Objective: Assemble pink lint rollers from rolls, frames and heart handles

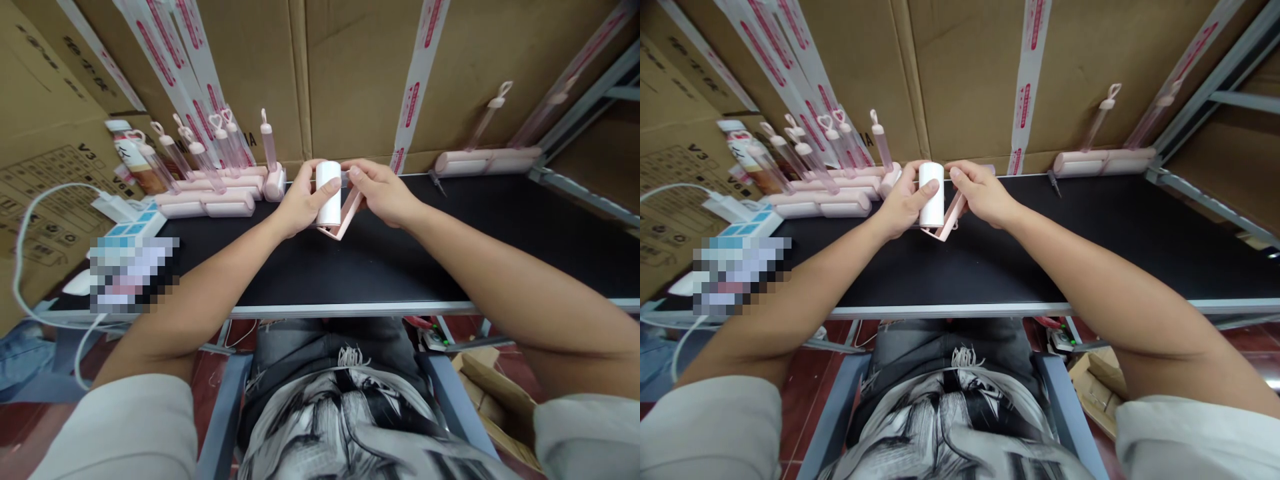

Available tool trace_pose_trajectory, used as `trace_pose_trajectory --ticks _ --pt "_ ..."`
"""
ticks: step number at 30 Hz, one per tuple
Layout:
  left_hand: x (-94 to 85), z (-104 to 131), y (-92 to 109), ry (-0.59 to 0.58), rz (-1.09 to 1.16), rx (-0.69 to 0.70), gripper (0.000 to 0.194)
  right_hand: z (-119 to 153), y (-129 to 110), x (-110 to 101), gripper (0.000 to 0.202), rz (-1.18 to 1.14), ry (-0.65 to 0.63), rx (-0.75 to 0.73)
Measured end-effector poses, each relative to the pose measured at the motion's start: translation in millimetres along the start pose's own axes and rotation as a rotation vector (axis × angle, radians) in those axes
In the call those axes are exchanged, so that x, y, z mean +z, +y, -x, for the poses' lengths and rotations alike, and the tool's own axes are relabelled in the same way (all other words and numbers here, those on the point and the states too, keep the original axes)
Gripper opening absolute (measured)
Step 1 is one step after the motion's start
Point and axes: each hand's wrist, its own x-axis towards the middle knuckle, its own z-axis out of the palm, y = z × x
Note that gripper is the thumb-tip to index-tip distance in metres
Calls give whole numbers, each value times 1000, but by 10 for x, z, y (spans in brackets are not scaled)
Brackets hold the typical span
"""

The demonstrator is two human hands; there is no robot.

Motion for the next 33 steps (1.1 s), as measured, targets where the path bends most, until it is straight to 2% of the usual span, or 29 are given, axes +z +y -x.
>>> trace_pose_trajectory --ticks 4,9,15,22,28,33 --pt "25 15 4 -74 50 -5 74 -25 41 32 68 63 73 -78" --pt "72 49 6 -105 72 0 80 -49 86 78 70 83 170 -195" --pt "107 81 8 -136 82 -11 70 -34 77 132 68 48 221 -219" --pt "185 124 81 -164 99 -135 57 -22 54 171 66 67 277 -177" --pt "200 157 127 -206 120 -187 58 -14 83 190 63 79 269 -87" --pt "206 187 146 -268 88 -208 56 -17 143 204 64 62 264 -94"
